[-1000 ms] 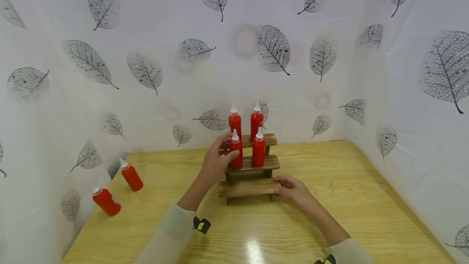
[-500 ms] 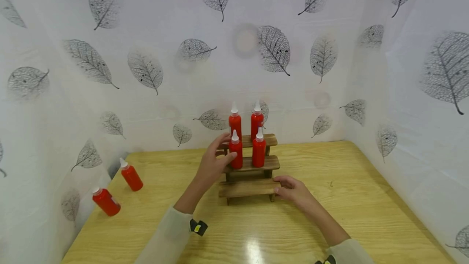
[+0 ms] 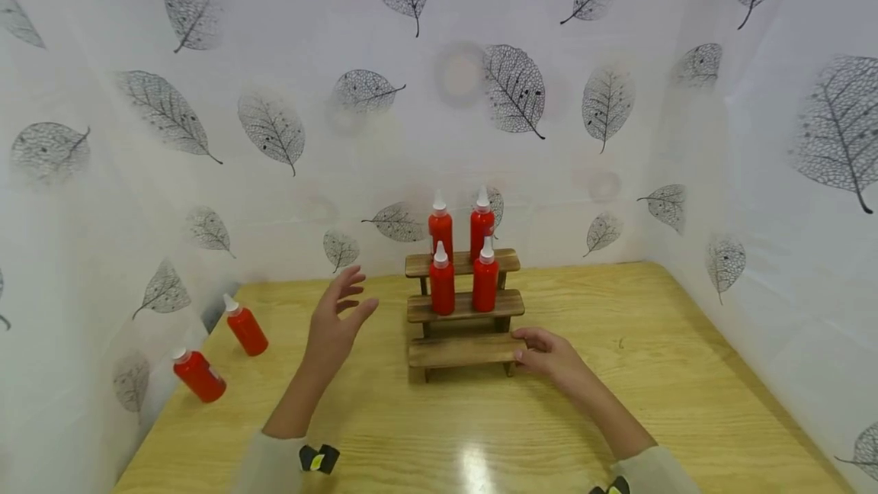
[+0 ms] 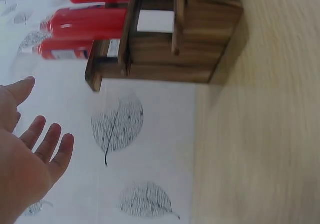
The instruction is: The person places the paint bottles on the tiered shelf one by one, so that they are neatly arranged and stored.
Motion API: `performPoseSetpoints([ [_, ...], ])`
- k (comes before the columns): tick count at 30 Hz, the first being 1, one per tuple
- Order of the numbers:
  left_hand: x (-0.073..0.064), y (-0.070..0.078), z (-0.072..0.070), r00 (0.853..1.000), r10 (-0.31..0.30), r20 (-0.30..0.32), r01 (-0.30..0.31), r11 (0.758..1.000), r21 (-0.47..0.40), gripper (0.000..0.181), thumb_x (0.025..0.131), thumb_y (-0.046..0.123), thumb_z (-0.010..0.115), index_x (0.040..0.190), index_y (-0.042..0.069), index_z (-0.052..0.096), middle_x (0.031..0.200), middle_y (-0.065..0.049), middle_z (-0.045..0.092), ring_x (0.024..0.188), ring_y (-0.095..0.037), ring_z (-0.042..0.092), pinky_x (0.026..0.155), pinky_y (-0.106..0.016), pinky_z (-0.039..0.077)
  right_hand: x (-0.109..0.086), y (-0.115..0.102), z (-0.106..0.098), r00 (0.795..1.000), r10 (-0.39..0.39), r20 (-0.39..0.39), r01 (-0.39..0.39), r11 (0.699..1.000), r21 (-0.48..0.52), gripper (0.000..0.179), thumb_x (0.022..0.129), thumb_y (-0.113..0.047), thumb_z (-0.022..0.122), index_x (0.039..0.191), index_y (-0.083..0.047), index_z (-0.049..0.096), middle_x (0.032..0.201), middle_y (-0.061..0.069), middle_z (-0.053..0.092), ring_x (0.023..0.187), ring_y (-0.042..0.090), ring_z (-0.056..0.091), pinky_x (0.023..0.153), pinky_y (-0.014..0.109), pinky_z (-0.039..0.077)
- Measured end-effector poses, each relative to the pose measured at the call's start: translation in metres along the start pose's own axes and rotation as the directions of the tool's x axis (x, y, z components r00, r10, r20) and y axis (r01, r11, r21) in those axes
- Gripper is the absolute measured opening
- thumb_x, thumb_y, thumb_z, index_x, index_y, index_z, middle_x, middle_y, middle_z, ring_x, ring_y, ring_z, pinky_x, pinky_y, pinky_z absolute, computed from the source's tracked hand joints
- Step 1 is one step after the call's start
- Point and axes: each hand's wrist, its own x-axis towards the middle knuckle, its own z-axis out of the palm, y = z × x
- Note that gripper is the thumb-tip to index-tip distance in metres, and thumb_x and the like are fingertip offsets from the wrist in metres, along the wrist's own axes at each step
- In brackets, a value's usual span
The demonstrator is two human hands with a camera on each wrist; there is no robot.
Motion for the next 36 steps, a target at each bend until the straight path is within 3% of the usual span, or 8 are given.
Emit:
performPoseSetpoints([
  [5,-0.022,-0.01,-0.034,0.996,-0.033,-0.079,0.041,0.994,0.099,0.06,0.096,0.025,0.07,0.151,0.024,0.045,0.14,-0.002,0.056,0.119,-0.005,0.054,0.096,-0.013,0.047,0.0,0.0,0.0,1.0,0.002,0.006,-0.002,1.0,0.004,0.054,0.096,-0.026,0.07,0.141,-0.002,0.052,0.135,0.023,0.055,0.114,0.027,0.062,0.097,0.039,0.057],
  [12,-0.053,-0.015,-0.08,0.978,-0.092,-0.186,0.134,0.964,0.23,0.061,0.096,0.026,0.07,0.152,0.023,0.044,0.137,0.001,0.056,0.116,0.001,0.053,0.092,-0.005,0.043,0.001,0.001,0.001,1.0,-0.007,0.012,0.007,1.0,0.004,0.053,0.097,-0.025,0.069,0.141,-0.001,0.052,0.136,0.023,0.055,0.115,0.027,0.062,0.097,0.039,0.057],
  [15,-0.064,-0.019,-0.097,0.955,-0.131,-0.267,0.202,0.945,0.258,0.058,0.096,0.024,0.071,0.149,0.019,0.048,0.132,0.005,0.058,0.112,0.003,0.053,0.089,-0.004,0.042,0.002,0.002,0.002,1.0,-0.012,0.015,0.011,1.0,0.015,0.053,0.096,-0.024,0.069,0.141,0.0,0.052,0.132,0.023,0.057,0.113,0.026,0.063,0.096,0.038,0.057],
  [21,-0.085,-0.029,-0.131,0.873,-0.262,-0.412,0.391,0.88,0.27,0.054,0.097,0.025,0.068,0.147,0.014,0.05,0.135,-0.003,0.056,0.104,0.007,0.049,0.08,0.0,0.041,0.002,0.001,0.003,1.0,-0.016,0.023,0.015,1.0,0.022,0.054,0.096,-0.024,0.069,0.141,0.0,0.051,0.133,0.023,0.056,0.113,0.026,0.063,0.097,0.038,0.057],
  [24,-0.092,-0.035,-0.148,0.815,-0.363,-0.452,0.506,0.826,0.249,0.06,0.099,0.036,0.064,0.152,0.017,0.044,0.141,-0.007,0.051,0.112,-0.002,0.048,0.081,-0.001,0.04,0.001,0.0,0.003,1.0,-0.01,0.019,0.009,1.0,0.016,0.054,0.096,-0.025,0.069,0.141,-0.001,0.051,0.137,0.023,0.054,0.115,0.027,0.062,0.098,0.039,0.056],
  [30,-0.094,-0.05,-0.168,0.679,-0.513,-0.525,0.661,0.739,0.132,0.065,0.101,0.047,0.056,0.158,0.026,0.033,0.16,-0.006,0.038,0.138,-0.03,0.041,0.112,-0.042,0.044,0.0,0.0,0.0,1.0,-0.004,0.008,0.004,1.0,0.012,0.054,0.096,-0.025,0.069,0.141,-0.001,0.052,0.141,0.024,0.052,0.117,0.028,0.062,0.098,0.04,0.056],
  [33,-0.094,-0.056,-0.173,0.637,-0.552,-0.538,0.697,0.711,0.094,0.068,0.101,0.048,0.054,0.16,0.028,0.027,0.166,-0.005,0.029,0.144,-0.034,0.037,0.113,-0.055,0.041,0.0,0.0,-0.001,1.0,-0.01,0.013,0.01,1.0,0.015,0.054,0.096,-0.026,0.069,0.141,-0.001,0.051,0.141,0.024,0.052,0.118,0.029,0.062,0.098,0.04,0.056],
  [36,-0.093,-0.061,-0.177,0.625,-0.575,-0.528,0.711,0.699,0.08,0.071,0.101,0.048,0.054,0.161,0.028,0.023,0.167,-0.006,0.025,0.146,-0.036,0.035,0.112,-0.056,0.041,-0.001,0.0,-0.001,1.0,-0.012,0.02,0.011,1.0,0.017,0.055,0.096,-0.026,0.069,0.141,-0.001,0.051,0.142,0.024,0.051,0.118,0.029,0.061,0.098,0.041,0.056],
])
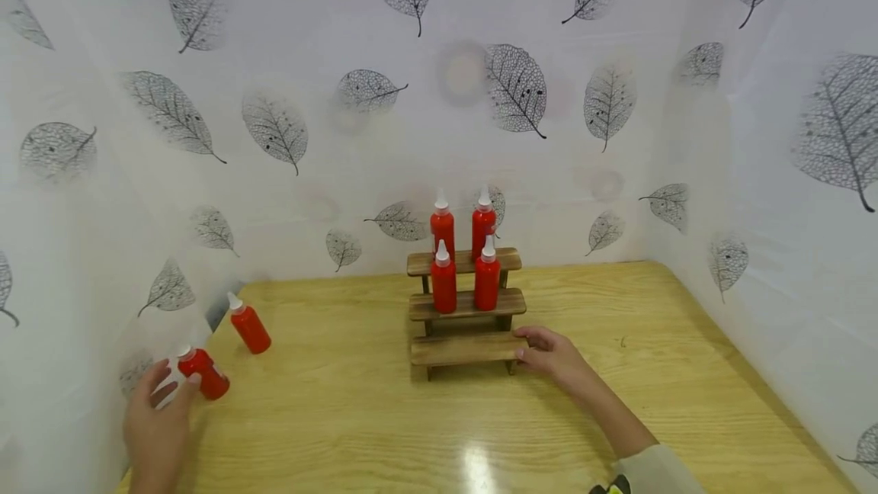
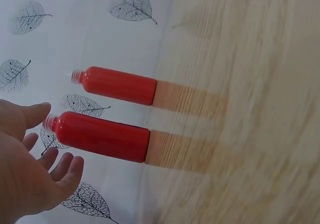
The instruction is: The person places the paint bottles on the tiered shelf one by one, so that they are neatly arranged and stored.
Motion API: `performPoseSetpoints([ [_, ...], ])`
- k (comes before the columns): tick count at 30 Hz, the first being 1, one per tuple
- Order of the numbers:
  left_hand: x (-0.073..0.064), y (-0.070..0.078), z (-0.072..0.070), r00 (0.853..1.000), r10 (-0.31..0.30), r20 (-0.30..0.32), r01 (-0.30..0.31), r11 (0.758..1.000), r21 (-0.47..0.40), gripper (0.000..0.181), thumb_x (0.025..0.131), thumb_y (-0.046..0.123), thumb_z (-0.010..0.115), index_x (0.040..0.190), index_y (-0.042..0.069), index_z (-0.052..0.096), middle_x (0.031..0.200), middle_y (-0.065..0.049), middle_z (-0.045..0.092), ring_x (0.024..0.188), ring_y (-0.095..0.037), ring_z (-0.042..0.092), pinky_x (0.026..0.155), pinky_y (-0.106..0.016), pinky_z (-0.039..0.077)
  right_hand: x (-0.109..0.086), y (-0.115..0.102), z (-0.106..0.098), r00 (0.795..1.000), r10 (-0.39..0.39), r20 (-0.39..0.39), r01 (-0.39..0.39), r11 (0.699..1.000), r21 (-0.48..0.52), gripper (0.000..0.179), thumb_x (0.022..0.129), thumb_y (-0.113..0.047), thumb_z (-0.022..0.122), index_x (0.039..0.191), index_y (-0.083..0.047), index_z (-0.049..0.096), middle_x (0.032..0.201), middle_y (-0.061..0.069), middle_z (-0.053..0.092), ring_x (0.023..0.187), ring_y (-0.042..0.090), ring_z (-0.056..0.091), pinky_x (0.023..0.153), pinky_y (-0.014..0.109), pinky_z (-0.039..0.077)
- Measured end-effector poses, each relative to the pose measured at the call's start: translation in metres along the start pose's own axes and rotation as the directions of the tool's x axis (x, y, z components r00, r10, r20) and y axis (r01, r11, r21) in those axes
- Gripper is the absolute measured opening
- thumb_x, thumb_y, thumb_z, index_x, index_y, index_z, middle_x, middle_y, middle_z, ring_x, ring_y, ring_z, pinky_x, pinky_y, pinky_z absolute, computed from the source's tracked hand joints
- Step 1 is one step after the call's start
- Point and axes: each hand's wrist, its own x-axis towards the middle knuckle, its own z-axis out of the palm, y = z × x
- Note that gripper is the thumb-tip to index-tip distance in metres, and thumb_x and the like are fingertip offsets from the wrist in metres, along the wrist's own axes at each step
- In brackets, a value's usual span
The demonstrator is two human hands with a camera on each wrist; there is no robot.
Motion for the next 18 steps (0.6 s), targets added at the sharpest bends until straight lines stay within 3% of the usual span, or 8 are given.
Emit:
performPoseSetpoints([
  [9,0.014,-0.001,0.005,0.999,0.01,0.049,-0.011,1.0,0.018,0.072,0.101,0.043,0.056,0.162,0.029,0.02,0.167,-0.011,0.025,0.146,-0.04,0.034,0.111,-0.058,0.041,0.001,0.001,0.0,1.0,-0.007,-0.01,0.006,1.0,-0.006,0.053,0.096,-0.024,0.069,0.14,-0.001,0.052,0.137,0.024,0.054,0.115,0.028,0.062,0.096,0.039,0.057],
  [18,0.02,0.003,0.008,0.998,0.008,0.062,-0.009,1.0,0.026,0.074,0.103,0.034,0.057,0.163,0.019,0.016,0.165,-0.018,0.025,0.144,-0.044,0.036,0.111,-0.06,0.04,0.001,0.003,0.0,1.0,-0.006,-0.012,0.006,1.0,-0.001,0.053,0.096,-0.025,0.069,0.14,0.0,0.052,0.138,0.023,0.054,0.115,0.027,0.062,0.096,0.04,0.057],
])
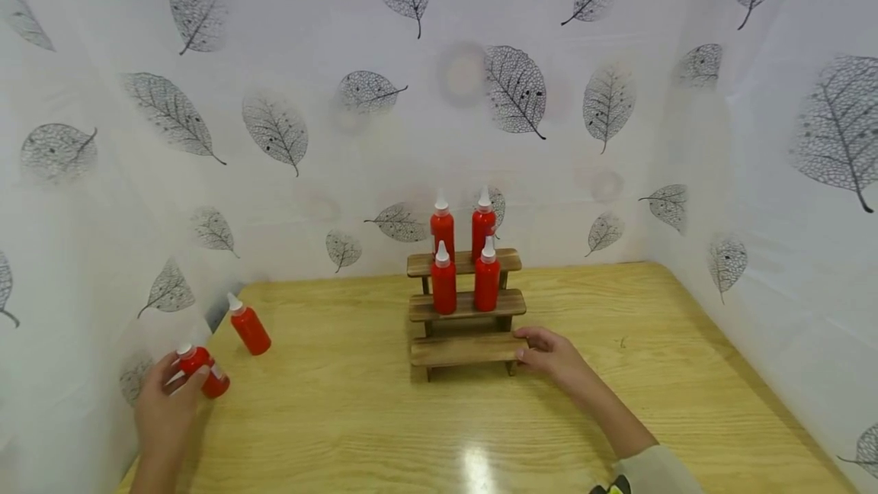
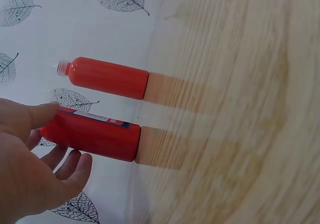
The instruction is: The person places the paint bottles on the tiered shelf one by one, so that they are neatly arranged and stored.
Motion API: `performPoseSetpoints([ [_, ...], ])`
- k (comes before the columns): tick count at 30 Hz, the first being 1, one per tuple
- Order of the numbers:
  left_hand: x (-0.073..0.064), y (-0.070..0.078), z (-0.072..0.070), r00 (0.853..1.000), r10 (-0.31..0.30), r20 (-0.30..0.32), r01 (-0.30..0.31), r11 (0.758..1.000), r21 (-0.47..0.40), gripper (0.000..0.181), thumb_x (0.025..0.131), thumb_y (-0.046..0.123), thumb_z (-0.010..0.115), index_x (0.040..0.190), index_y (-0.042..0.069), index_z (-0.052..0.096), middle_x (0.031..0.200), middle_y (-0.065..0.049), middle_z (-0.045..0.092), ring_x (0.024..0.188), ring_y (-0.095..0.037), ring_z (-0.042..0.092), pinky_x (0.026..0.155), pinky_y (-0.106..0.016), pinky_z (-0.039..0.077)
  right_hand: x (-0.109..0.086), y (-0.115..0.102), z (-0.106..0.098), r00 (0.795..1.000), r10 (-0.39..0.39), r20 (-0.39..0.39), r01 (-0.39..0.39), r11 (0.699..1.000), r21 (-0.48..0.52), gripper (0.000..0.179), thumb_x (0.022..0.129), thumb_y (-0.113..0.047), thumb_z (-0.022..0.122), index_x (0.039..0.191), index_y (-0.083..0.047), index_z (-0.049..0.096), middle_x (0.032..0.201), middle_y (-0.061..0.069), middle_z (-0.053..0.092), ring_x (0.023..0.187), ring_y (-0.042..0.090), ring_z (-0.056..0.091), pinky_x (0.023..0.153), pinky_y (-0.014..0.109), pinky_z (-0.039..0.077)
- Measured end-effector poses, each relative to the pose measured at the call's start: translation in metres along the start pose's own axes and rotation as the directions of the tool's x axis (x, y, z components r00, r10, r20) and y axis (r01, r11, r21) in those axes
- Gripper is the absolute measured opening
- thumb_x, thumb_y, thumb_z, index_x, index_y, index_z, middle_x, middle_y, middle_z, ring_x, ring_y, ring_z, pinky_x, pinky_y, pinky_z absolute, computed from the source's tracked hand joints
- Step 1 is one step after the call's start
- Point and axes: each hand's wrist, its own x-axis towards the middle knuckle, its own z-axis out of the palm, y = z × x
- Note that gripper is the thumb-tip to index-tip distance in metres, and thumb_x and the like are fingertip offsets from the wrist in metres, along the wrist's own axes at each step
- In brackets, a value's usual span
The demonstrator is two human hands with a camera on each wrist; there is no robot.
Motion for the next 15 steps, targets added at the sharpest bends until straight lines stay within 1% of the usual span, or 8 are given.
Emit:
performPoseSetpoints([
  [7,0.005,0.0,0.002,1.0,-0.003,0.018,0.003,1.0,-0.018,0.075,0.103,0.03,0.057,0.163,0.016,0.014,0.166,-0.02,0.022,0.145,-0.046,0.033,0.113,-0.061,0.036,-0.001,-0.001,0.001,1.0,0.0,0.012,0.0,1.0,0.009,0.054,0.097,-0.025,0.069,0.141,0.0,0.051,0.137,0.024,0.054,0.114,0.028,0.063,0.097,0.04,0.057],
  [11,0.01,-0.003,0.005,1.0,0.007,0.008,-0.007,1.0,-0.021,0.074,0.103,0.026,0.056,0.163,0.015,0.013,0.166,-0.021,0.021,0.145,-0.046,0.033,0.113,-0.061,0.036,-0.001,-0.001,0.0,1.0,-0.001,0.013,0.001,1.0,0.015,0.055,0.097,-0.025,0.069,0.141,0.0,0.05,0.138,0.024,0.053,0.114,0.029,0.063,0.097,0.04,0.057],
  [15,0.013,-0.006,0.006,1.0,0.016,-0.001,-0.016,0.999,-0.028,0.072,0.104,0.023,0.055,0.162,0.013,0.014,0.164,-0.023,0.025,0.144,-0.047,0.035,0.113,-0.061,0.037,-0.001,0.0,0.001,1.0,0.003,0.007,-0.003,1.0,0.007,0.055,0.096,-0.026,0.069,0.141,-0.001,0.051,0.138,0.024,0.053,0.114,0.028,0.063,0.097,0.04,0.057],
])
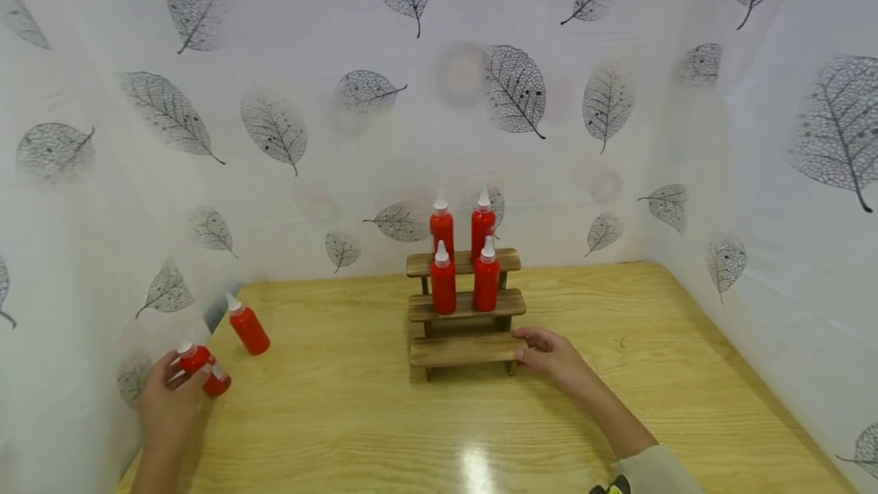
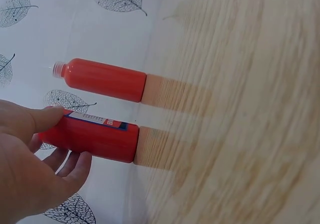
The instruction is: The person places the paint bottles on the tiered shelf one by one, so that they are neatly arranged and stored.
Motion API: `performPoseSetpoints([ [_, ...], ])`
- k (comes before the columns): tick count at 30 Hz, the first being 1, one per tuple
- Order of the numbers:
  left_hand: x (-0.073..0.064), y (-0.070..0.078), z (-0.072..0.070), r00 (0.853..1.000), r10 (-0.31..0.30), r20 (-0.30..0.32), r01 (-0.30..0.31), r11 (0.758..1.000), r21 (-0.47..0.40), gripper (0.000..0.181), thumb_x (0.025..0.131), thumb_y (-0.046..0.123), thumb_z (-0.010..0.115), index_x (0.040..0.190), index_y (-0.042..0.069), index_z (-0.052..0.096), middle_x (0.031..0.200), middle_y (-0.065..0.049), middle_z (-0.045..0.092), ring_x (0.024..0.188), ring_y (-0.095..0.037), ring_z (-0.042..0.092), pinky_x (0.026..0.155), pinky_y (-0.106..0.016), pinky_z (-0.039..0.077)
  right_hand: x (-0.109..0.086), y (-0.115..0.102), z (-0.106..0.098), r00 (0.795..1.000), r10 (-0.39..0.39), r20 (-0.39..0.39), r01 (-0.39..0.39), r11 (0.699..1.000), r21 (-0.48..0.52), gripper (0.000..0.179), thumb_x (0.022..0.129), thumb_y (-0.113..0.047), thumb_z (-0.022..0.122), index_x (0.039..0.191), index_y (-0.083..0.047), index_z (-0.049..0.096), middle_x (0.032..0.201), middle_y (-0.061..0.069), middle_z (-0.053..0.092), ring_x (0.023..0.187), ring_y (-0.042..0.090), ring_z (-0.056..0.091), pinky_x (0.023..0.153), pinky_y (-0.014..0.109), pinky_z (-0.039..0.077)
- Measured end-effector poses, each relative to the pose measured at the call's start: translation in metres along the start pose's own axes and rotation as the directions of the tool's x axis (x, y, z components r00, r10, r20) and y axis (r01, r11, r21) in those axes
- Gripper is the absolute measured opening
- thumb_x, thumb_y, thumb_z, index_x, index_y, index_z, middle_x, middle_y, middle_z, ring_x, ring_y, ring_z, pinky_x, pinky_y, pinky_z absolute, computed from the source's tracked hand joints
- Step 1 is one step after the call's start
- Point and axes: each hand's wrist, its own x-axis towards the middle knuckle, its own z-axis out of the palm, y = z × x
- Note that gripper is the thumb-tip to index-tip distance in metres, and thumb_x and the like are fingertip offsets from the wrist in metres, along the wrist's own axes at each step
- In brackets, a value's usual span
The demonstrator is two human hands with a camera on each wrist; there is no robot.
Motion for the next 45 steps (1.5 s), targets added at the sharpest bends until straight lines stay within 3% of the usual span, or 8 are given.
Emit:
performPoseSetpoints([
  [7,-0.003,0.0,-0.002,0.999,-0.035,0.032,0.035,0.999,0.003,0.076,0.103,0.028,0.056,0.163,0.012,0.011,0.163,-0.024,0.025,0.144,-0.046,0.033,0.111,-0.059,0.039,0.001,-0.002,0.002,1.0,0.008,-0.013,-0.008,1.0,0.005,0.052,0.096,-0.023,0.069,0.139,0.0,0.053,0.135,0.023,0.055,0.112,0.024,0.063,0.095,0.039,0.058],
  [19,-0.002,0.007,0.002,0.998,-0.019,0.06,0.017,0.999,0.034,0.076,0.102,0.033,0.058,0.162,0.012,0.016,0.163,-0.024,0.026,0.143,-0.047,0.036,0.112,-0.06,0.038,0.001,0.0,0.0,1.0,0.002,0.003,-0.002,1.0,0.012,0.053,0.097,-0.024,0.069,0.14,0.001,0.051,0.136,0.024,0.054,0.113,0.028,0.064,0.095,0.04,0.058],
  [26,-0.013,0.02,0.01,0.995,0.056,0.086,-0.057,0.998,0.01,0.079,0.099,0.046,0.059,0.161,0.015,0.021,0.16,-0.02,0.035,0.142,-0.042,0.04,0.111,-0.058,0.041,0.002,0.001,0.0,1.0,-0.001,-0.012,0.001,1.0,0.02,0.052,0.096,-0.022,0.069,0.139,0.001,0.052,0.136,0.025,0.054,0.113,0.028,0.063,0.094,0.039,0.058],
  [28,-0.019,0.025,0.014,0.991,0.094,0.099,-0.095,0.995,0.006,0.079,0.099,0.047,0.059,0.161,0.014,0.023,0.158,-0.02,0.038,0.14,-0.04,0.042,0.109,-0.05,0.047,0.002,0.001,-0.001,1.0,-0.005,-0.01,0.005,1.0,0.02,0.052,0.096,-0.022,0.069,0.139,0.001,0.052,0.136,0.025,0.054,0.113,0.027,0.063,0.094,0.039,0.058],
  [31,-0.03,0.034,0.02,0.98,0.162,0.113,-0.161,0.987,-0.018,0.075,0.099,0.043,0.062,0.159,0.012,0.029,0.153,-0.017,0.044,0.133,-0.033,0.048,0.093,-0.022,0.055,0.002,0.002,-0.001,1.0,-0.01,-0.003,0.01,1.0,0.021,0.052,0.096,-0.022,0.069,0.14,0.002,0.052,0.135,0.025,0.054,0.113,0.027,0.063,0.094,0.039,0.058],
  [34,-0.041,0.045,0.028,0.965,0.229,0.132,-0.224,0.973,-0.047,0.071,0.098,0.039,0.064,0.157,0.012,0.033,0.148,-0.014,0.047,0.12,-0.017,0.052,0.073,-0.002,0.044,0.002,0.002,-0.001,1.0,-0.008,-0.003,0.008,1.0,0.019,0.052,0.096,-0.021,0.069,0.14,0.002,0.052,0.132,0.024,0.055,0.111,0.026,0.063,0.093,0.038,0.058],
  [38,-0.055,0.06,0.039,0.941,0.295,0.165,-0.284,0.955,-0.086,0.069,0.098,0.038,0.066,0.155,0.012,0.037,0.144,-0.012,0.05,0.11,-0.005,0.05,0.076,-0.001,0.044,0.002,0.002,0.0,1.0,-0.004,-0.002,0.004,1.0,0.022,0.053,0.096,-0.021,0.069,0.14,0.002,0.051,0.127,0.023,0.057,0.111,0.026,0.063,0.094,0.036,0.058],
  [45,-0.07,0.082,0.063,0.894,0.361,0.267,-0.338,0.932,-0.128,0.068,0.097,0.04,0.067,0.153,0.013,0.039,0.147,-0.013,0.051,0.126,-0.025,0.052,0.081,-0.002,0.044,0.002,0.0,0.0,1.0,0.0,-0.004,0.0,1.0,0.016,0.053,0.096,-0.022,0.069,0.14,0.002,0.051,0.128,0.023,0.057,0.111,0.026,0.063,0.094,0.036,0.058],
])
